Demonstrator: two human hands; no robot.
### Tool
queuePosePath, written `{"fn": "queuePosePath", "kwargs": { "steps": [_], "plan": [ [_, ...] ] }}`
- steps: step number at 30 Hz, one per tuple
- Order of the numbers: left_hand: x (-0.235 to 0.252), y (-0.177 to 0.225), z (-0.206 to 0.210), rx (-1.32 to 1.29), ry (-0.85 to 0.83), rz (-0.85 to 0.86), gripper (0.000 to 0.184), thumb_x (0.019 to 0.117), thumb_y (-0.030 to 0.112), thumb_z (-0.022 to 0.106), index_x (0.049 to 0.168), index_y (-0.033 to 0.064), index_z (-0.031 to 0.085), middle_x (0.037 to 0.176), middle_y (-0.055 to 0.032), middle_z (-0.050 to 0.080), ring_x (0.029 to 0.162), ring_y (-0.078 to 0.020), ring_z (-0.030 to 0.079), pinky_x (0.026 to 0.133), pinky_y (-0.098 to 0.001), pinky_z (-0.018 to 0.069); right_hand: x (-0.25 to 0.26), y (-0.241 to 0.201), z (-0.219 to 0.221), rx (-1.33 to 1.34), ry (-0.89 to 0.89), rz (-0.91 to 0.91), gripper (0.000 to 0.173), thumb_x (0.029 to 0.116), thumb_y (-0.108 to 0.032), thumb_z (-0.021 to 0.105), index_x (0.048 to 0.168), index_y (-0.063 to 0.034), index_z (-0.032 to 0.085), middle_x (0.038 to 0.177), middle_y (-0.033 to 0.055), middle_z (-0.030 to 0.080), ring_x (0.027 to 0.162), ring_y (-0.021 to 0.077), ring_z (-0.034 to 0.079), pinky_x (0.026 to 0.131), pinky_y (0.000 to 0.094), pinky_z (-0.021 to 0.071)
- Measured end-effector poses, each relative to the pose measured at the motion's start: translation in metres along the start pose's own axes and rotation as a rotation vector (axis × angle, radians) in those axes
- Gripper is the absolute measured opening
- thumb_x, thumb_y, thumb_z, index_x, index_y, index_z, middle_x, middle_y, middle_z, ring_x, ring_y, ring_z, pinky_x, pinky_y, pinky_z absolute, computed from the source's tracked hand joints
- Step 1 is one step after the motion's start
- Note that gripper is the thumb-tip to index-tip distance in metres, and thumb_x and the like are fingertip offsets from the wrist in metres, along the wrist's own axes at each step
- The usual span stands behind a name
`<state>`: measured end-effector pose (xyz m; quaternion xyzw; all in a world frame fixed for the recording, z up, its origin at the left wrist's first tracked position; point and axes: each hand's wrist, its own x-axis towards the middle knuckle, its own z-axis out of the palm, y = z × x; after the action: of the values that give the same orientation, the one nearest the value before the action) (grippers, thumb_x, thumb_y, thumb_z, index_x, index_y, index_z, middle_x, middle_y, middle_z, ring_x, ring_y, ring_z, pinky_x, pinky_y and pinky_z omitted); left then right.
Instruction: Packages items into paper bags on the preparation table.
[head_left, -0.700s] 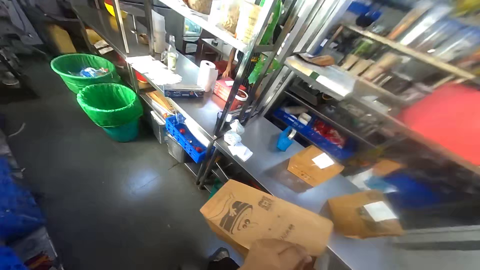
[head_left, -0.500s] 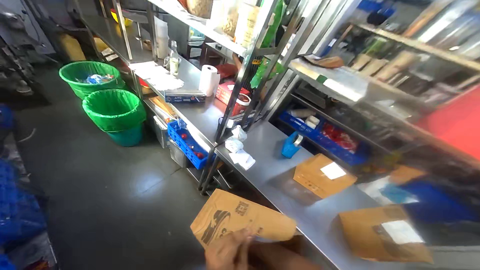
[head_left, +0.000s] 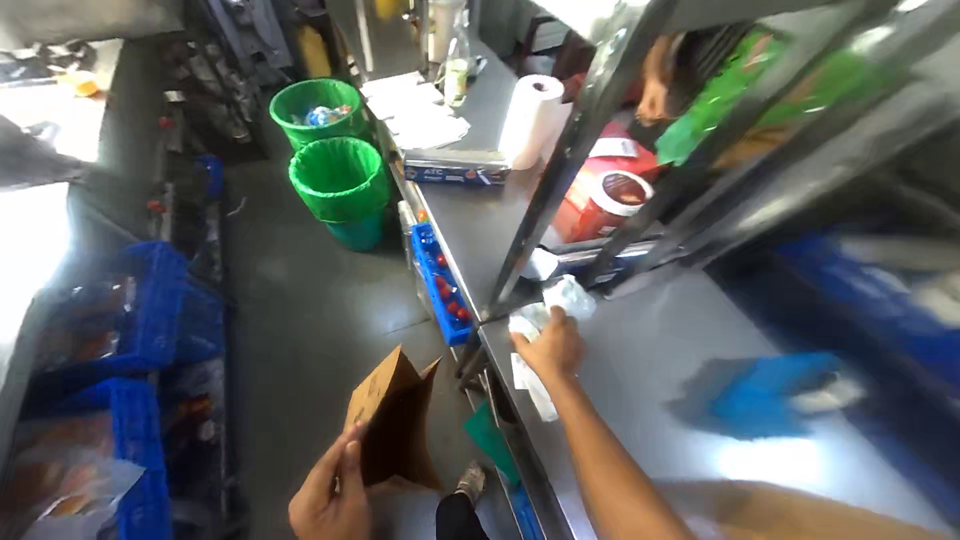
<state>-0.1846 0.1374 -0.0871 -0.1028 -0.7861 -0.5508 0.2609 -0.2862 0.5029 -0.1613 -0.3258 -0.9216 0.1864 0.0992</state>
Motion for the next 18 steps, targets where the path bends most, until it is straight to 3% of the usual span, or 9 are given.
{"fn": "queuePosePath", "kwargs": {
  "steps": [2, 4, 7, 9, 12, 13, 15, 17, 18],
  "plan": [
    [0.000, 0.003, 0.018, 0.046, 0.052, -0.007, 0.020, 0.1027, 0.010, 0.061, 0.111, -0.0020, 0.074, 0.110, -0.0061, 0.078, 0.101, -0.0103, 0.074, 0.089, -0.0241, 0.0617, 0.001, 0.008, -0.005, 0.154, 0.034, -0.009, 0.087, 0.0777, -0.048, 0.084, 0.144, -0.0038, 0.047, 0.122, 0.0288, 0.065, 0.099, 0.0518, 0.066, 0.076, 0.0731, 0.0508],
    [0.002, 0.005, 0.034, 0.064, 0.060, -0.031, 0.020, 0.1025, 0.012, 0.062, 0.111, -0.0014, 0.075, 0.109, -0.0070, 0.078, 0.102, -0.0119, 0.074, 0.089, -0.0253, 0.0618, -0.002, 0.014, -0.028, 0.492, -0.030, 0.046, 0.082, 0.0766, -0.042, 0.088, 0.139, -0.0048, 0.051, 0.112, 0.0247, 0.069, 0.094, 0.0446, 0.067, 0.076, 0.0666, 0.0534],
    [0.008, 0.006, 0.056, 0.057, 0.041, -0.048, 0.021, 0.1026, 0.012, 0.062, 0.112, -0.0014, 0.075, 0.110, -0.0082, 0.077, 0.101, -0.0133, 0.075, 0.088, -0.0260, 0.0622, -0.030, -0.005, -0.082, 1.107, -0.315, 0.040, 0.058, 0.0856, -0.034, 0.080, 0.135, -0.0153, 0.054, 0.110, 0.0056, 0.068, 0.092, 0.0181, 0.069, 0.077, 0.0399, 0.0612],
    [0.012, 0.009, 0.069, 0.049, 0.026, -0.039, 0.021, 0.1028, 0.012, 0.061, 0.112, -0.0009, 0.075, 0.111, -0.0088, 0.077, 0.103, -0.0146, 0.075, 0.088, -0.0271, 0.0623, -0.055, -0.030, -0.109, 1.371, -0.601, -0.042, 0.053, 0.0874, -0.033, 0.077, 0.135, -0.0222, 0.055, 0.110, 0.0028, 0.069, 0.093, 0.0151, 0.070, 0.078, 0.0369, 0.0622],
    [0.019, 0.025, 0.085, 0.038, 0.076, -0.022, 0.021, 0.1033, 0.011, 0.060, 0.113, -0.0002, 0.075, 0.113, -0.0081, 0.077, 0.107, -0.0161, 0.074, 0.091, -0.0289, 0.0620, -0.080, -0.062, -0.110, 1.160, -0.824, -0.166, 0.051, 0.0926, -0.034, 0.075, 0.133, -0.0115, 0.053, 0.110, 0.0083, 0.070, 0.096, 0.0201, 0.071, 0.083, 0.0413, 0.0625],
    [0.023, 0.030, 0.088, 0.045, 0.107, -0.011, 0.020, 0.1033, 0.010, 0.060, 0.112, 0.0004, 0.075, 0.112, -0.0063, 0.077, 0.106, -0.0145, 0.074, 0.091, -0.0278, 0.0618, -0.084, -0.068, -0.105, 0.913, -0.783, -0.231, 0.056, 0.0904, -0.044, 0.076, 0.130, -0.0103, 0.056, 0.110, 0.0060, 0.071, 0.096, 0.0181, 0.072, 0.082, 0.0407, 0.0632],
    [0.030, 0.036, 0.093, 0.039, 0.098, 0.024, 0.019, 0.1034, 0.009, 0.059, 0.112, 0.0020, 0.074, 0.111, -0.0052, 0.077, 0.107, -0.0150, 0.074, 0.093, -0.0297, 0.0618, -0.088, -0.081, -0.103, 0.514, -0.696, -0.349, 0.070, 0.0862, -0.060, 0.073, 0.132, -0.0084, 0.061, 0.120, 0.0113, 0.069, 0.101, 0.0251, 0.070, 0.085, 0.0505, 0.0599],
    [0.030, 0.036, 0.094, 0.007, 0.008, 0.044, 0.020, 0.1049, 0.011, 0.058, 0.117, 0.0058, 0.073, 0.114, -0.0036, 0.077, 0.108, -0.0152, 0.073, 0.095, -0.0312, 0.0616, -0.089, -0.088, -0.109, 0.412, -0.664, -0.440, 0.075, 0.0874, -0.069, 0.066, 0.135, -0.0108, 0.061, 0.127, 0.0110, 0.065, 0.105, 0.0238, 0.069, 0.086, 0.0484, 0.0596],
    [0.032, 0.034, 0.095, -0.005, -0.023, 0.040, 0.021, 0.1053, 0.012, 0.057, 0.118, 0.0071, 0.073, 0.114, -0.0025, 0.077, 0.108, -0.0145, 0.073, 0.094, -0.0311, 0.0615, -0.085, -0.086, -0.111, 0.492, -0.557, -0.452, 0.065, 0.0893, -0.065, 0.068, 0.130, -0.0137, 0.066, 0.122, 0.0055, 0.069, 0.103, 0.0175, 0.070, 0.086, 0.0432, 0.0610]
  ]
}}
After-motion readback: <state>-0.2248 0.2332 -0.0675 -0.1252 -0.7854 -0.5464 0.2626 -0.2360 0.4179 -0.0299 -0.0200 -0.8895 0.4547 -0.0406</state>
